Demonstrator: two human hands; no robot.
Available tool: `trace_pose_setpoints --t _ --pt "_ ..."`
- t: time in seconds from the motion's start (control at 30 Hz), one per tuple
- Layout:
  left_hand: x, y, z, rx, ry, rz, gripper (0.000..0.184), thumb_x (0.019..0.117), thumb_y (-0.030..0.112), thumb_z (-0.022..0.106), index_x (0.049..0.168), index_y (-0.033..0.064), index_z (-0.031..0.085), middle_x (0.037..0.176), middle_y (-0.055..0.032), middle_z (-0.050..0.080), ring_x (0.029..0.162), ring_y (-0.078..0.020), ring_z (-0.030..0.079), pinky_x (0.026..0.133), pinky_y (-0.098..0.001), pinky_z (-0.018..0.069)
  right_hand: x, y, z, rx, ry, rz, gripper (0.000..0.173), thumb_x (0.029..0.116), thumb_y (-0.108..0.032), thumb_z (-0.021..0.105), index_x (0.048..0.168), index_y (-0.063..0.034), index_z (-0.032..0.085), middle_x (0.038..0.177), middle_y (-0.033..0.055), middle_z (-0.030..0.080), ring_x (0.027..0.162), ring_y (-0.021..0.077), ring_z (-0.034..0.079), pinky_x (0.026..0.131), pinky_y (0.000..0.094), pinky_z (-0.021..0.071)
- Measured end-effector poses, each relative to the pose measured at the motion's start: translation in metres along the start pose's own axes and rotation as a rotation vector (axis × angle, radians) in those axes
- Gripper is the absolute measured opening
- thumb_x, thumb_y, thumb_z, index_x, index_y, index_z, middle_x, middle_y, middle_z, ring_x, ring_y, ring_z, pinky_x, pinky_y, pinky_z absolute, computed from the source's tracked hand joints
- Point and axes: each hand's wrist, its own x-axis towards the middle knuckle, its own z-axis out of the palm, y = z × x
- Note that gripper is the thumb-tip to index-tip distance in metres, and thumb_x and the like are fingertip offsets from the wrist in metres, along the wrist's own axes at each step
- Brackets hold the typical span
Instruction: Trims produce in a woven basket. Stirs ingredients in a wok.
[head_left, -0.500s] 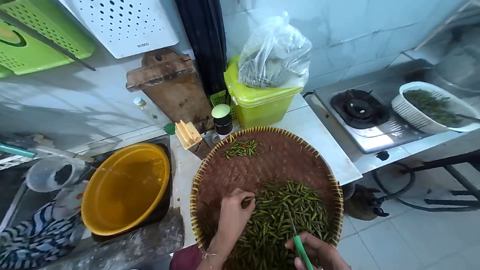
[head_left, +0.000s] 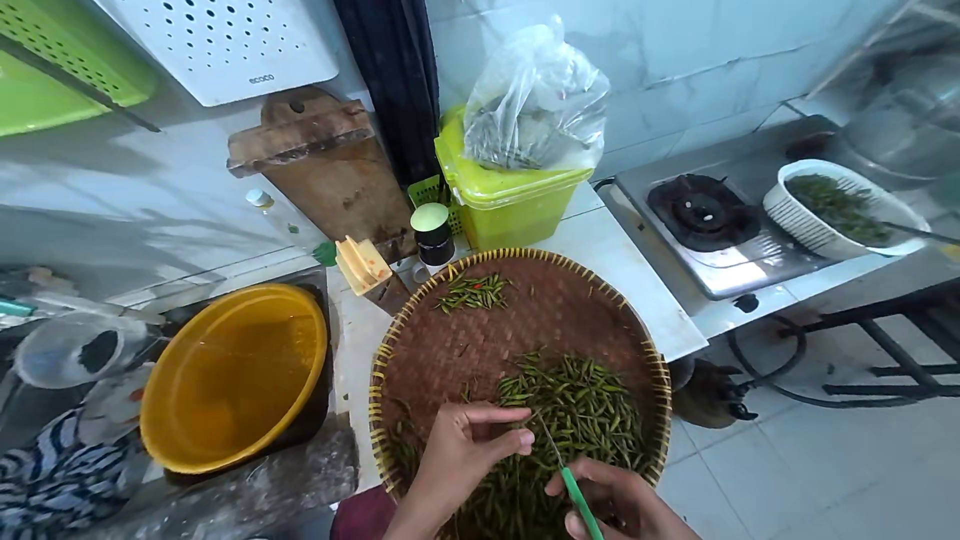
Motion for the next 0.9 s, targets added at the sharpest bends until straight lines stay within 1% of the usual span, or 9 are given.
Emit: trace_pose_setpoints --t 0.07,0.2,0.3,0.4,0.5,0.6,0.7,0.77,0.9 --pt "-0.001 0.001 0.002 -0.018 0.043 -0.039 0.034 0.0829 0.006 0.084 0.115 -0.0008 0.076 0.095 -0.015 0.078 0.079 -0.0255 0.077 0.074 -0.0369 0.0669 -0.002 0.001 0.0 -0.007 0.009 -0.003 0.036 0.1002 -0.028 0.069 0.129 -0.0072 0.064 0.097 0.0079 0.074 0.073 0.0184 0.071 0.058 0.0365 0.0596" --pt "-0.001 -0.001 0.01 -0.041 0.118 -0.043 0.024 0.0803 0.007 0.086 0.101 -0.0018 0.077 0.087 -0.0161 0.077 0.075 -0.0261 0.076 0.071 -0.0365 0.0666 -0.005 0.002 0.002 -0.036 0.038 -0.014 0.035 0.0996 -0.026 0.07 0.128 -0.0069 0.065 0.094 0.0078 0.073 0.072 0.0179 0.07 0.057 0.0358 0.0593" --pt "-0.001 -0.004 0.015 -0.045 0.111 -0.035 0.023 0.0816 0.009 0.086 0.102 -0.0005 0.079 0.095 -0.0159 0.078 0.08 -0.0269 0.077 0.075 -0.0376 0.067 -0.006 0.002 0.005 -0.076 0.072 -0.026 0.034 0.099 -0.026 0.071 0.127 -0.0076 0.065 0.091 0.0072 0.073 0.071 0.0172 0.07 0.058 0.0355 0.0593" --pt "-0.002 -0.004 0.022 -0.112 0.108 -0.045 0.024 0.0829 0.004 0.084 0.105 -0.0041 0.078 0.089 -0.0173 0.077 0.076 -0.0252 0.077 0.073 -0.0357 0.0663 -0.007 0.004 0.006 -0.08 0.094 -0.034 0.034 0.099 -0.026 0.071 0.127 -0.0074 0.065 0.09 0.0071 0.073 0.07 0.0177 0.069 0.057 0.0359 0.0591" --pt "-0.003 -0.002 0.024 -0.164 0.116 -0.07 0.023 0.0824 0.001 0.083 0.103 -0.0053 0.077 0.087 -0.018 0.077 0.074 -0.0242 0.076 0.072 -0.0348 0.0659 -0.008 0.008 0.005 -0.024 0.059 -0.075 0.037 0.0991 -0.027 0.07 0.129 -0.0063 0.064 0.096 0.0082 0.073 0.073 0.0172 0.07 0.058 0.0349 0.0591" --pt "-0.004 -0.004 0.021 -0.184 0.091 -0.097 0.022 0.0823 0.003 0.083 0.102 -0.0051 0.077 0.088 -0.018 0.077 0.075 -0.024 0.076 0.073 -0.0357 0.0656 -0.01 0.009 0.005 0.021 0.015 -0.082 0.041 0.0999 -0.029 0.068 0.132 -0.0053 0.061 0.1 0.0091 0.071 0.077 0.018 0.069 0.059 0.0359 0.0598" --pt "-0.005 -0.003 0.019 -0.132 0.027 -0.149 0.023 0.0819 0.006 0.085 0.102 -0.0037 0.078 0.089 -0.0157 0.078 0.077 -0.0223 0.076 0.076 -0.0348 0.0653 -0.012 0.01 0.005 0.008 0.027 -0.059 0.04 0.1002 -0.03 0.068 0.132 -0.0062 0.062 0.101 0.0087 0.071 0.078 0.0183 0.07 0.059 0.0364 0.0603" --pt "-0.005 -0.004 0.017 -0.091 -0.018 -0.162 0.023 0.0823 0.008 0.085 0.102 -0.0024 0.079 0.091 -0.0153 0.078 0.079 -0.0229 0.077 0.077 -0.0354 0.0655 -0.013 0.01 0.006 0.005 0.036 -0.046 0.038 0.1007 -0.029 0.068 0.131 -0.0065 0.063 0.098 0.0084 0.071 0.077 0.0184 0.07 0.059 0.0367 0.0598" --pt "-0.003 -0.005 0.016 -0.049 -0.083 -0.185 0.022 0.0838 0.009 0.084 0.103 -0.0014 0.079 0.088 -0.0136 0.078 0.079 -0.022 0.077 0.078 -0.0347 0.0654 -0.015 0.012 0.009 0.046 0.04 -0.003 0.036 0.1022 -0.028 0.065 0.129 -0.0053 0.063 0.091 0.0084 0.07 0.069 0.0174 0.067 0.055 0.0355 0.0568"
